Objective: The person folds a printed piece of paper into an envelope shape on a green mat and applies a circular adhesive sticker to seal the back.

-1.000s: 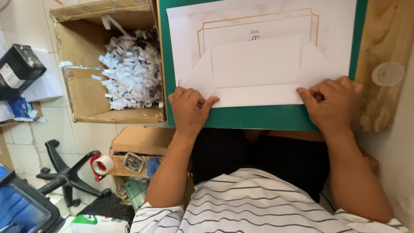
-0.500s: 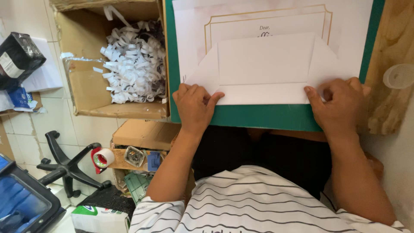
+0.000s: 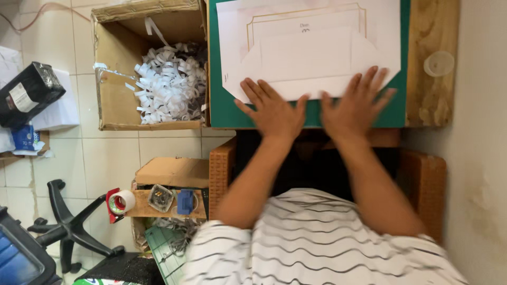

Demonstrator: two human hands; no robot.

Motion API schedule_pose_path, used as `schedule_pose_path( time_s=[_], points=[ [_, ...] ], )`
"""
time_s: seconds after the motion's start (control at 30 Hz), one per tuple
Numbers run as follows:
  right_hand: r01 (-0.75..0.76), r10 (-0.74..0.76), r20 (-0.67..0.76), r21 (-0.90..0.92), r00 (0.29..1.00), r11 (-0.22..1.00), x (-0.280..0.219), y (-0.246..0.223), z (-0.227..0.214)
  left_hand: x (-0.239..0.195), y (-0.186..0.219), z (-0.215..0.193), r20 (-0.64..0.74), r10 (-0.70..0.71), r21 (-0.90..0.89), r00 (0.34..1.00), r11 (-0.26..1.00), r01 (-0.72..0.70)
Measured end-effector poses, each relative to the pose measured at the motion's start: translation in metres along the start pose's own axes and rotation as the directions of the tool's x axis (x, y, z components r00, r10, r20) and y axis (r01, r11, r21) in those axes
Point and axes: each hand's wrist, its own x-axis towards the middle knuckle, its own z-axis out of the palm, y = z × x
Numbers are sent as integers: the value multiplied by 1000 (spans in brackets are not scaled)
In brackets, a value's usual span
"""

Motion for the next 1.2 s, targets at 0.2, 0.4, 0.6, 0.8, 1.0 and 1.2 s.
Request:
schedule_pose_path(
  time_s=[0.2,0.4,0.6,0.8,1.0,1.2],
  points=[
    [-291,279,288,0,916,957,22,18,-25,17,-64,-21,174,-285,-185,943,931,316],
    [-206,191,174,72,966,976,16,77,-38,31,-128,-25,139,-394,-228,909,880,416],
    [8,43,-223,226,974,974,1,68,-37,14,-113,-18,-205,284,7,937,958,-288],
    [358,-314,-171,417,934,835,-20,-20,-54,-49,-39,34,-299,343,-100,890,917,-387],
    [321,-314,-70,125,947,939,6,15,-81,-31,-46,11,-623,183,-241,761,880,-409],
    [403,-399,-65,217,915,889,15,61,-87,35,-121,-23,-284,575,-121,768,773,-623]
  ],
)
